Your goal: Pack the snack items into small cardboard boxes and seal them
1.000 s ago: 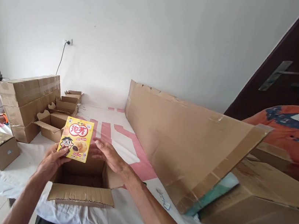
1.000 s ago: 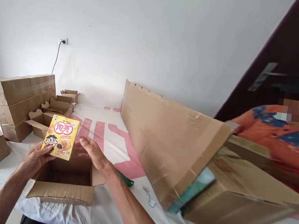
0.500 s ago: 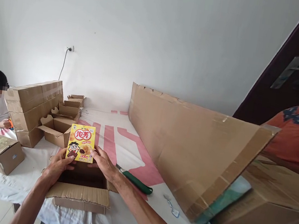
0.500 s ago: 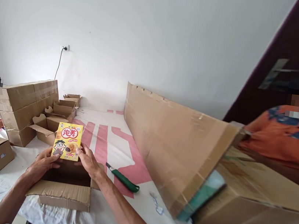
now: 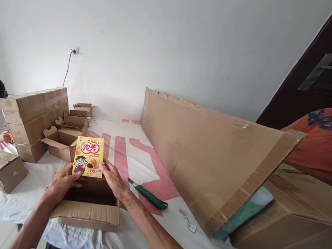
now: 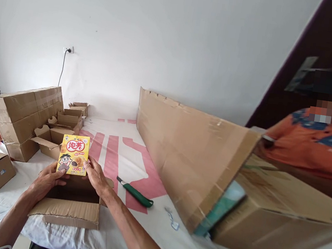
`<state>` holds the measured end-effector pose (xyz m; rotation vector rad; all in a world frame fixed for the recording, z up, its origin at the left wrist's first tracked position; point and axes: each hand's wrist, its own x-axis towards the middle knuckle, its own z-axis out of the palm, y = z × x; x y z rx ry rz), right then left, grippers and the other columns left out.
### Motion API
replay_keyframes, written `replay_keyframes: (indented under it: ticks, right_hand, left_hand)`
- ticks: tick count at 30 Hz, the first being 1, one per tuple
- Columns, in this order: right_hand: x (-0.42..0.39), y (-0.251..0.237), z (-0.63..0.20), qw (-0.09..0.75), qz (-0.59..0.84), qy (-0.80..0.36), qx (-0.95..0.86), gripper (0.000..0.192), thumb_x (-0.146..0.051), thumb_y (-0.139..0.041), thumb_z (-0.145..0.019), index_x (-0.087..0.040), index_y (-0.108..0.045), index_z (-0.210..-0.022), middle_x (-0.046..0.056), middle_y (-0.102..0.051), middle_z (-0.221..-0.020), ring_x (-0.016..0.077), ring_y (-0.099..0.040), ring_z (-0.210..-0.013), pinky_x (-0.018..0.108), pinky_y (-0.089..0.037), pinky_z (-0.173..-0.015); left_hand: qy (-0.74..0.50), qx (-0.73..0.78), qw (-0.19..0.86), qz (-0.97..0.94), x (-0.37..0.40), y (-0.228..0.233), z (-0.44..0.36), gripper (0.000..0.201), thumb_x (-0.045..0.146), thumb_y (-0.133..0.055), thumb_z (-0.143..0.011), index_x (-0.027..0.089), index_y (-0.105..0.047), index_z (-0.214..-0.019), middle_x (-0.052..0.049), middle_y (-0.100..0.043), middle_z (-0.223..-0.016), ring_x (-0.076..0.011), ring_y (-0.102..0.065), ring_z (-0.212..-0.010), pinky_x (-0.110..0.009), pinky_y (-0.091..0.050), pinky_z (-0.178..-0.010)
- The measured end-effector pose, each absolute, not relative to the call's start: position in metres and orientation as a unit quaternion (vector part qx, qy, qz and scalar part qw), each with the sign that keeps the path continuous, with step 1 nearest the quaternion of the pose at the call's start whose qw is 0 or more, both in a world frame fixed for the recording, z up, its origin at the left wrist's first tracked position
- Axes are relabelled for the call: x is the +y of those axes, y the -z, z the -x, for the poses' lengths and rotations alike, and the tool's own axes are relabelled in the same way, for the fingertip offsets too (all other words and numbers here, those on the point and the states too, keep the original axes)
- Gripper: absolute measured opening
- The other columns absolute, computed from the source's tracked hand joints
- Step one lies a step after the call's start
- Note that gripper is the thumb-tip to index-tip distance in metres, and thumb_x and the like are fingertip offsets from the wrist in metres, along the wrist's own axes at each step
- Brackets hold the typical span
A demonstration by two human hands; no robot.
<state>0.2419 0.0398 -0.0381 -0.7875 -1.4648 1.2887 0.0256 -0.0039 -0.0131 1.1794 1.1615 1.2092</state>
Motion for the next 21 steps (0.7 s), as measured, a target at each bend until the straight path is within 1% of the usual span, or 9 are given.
replay_keyframes:
  ticks: [4, 10, 21]
  right_hand:
    - [0.0439, 0.0386, -0.2417, 0.493, 0.323, -0.541, -0.6, 0.074, -0.075, -0.062, -0.09, -0.027, -0.064, -0.146, 0.012, -0.072, -0.14, 0.0322, -0.073, -0.112, 0.042, -0.064, -0.075]
    - [0.0448, 0.0358, -0.2425, 0.49, 0.319, -0.543, -0.603, 0.073, -0.076, -0.062, -0.09, -0.028, -0.066, -0.145, 0.011, -0.073, -0.139, 0.0329, -0.073, -0.113, 0.042, -0.065, -0.075]
    - [0.0412, 0.0346, -0.2426, 0.494, 0.317, -0.54, -0.603, 0.075, -0.076, -0.062, -0.089, -0.027, -0.066, -0.145, 0.012, -0.073, -0.139, 0.033, -0.073, -0.112, 0.042, -0.065, -0.074]
  left_hand:
    - [-0.501, 0.488, 0.518, -0.492, -0.0024, 0.011, -0.0264, 0.069, 0.058, -0.097, -0.065, 0.017, -0.074, -0.116, -0.014, -0.076, -0.119, -0.0256, -0.075, -0.096, -0.033, -0.062, -0.073]
    - [-0.501, 0.494, 0.521, -0.482, -0.0007, 0.0087, -0.0293, 0.071, 0.058, -0.099, -0.061, 0.017, -0.073, -0.113, -0.014, -0.076, -0.118, -0.0241, -0.074, -0.093, -0.031, -0.061, -0.071]
    - [-0.497, 0.495, 0.523, -0.485, -0.0068, 0.0058, -0.0301, 0.068, 0.057, -0.098, -0.064, 0.017, -0.073, -0.113, -0.014, -0.076, -0.12, -0.0255, -0.075, -0.095, -0.032, -0.061, -0.072]
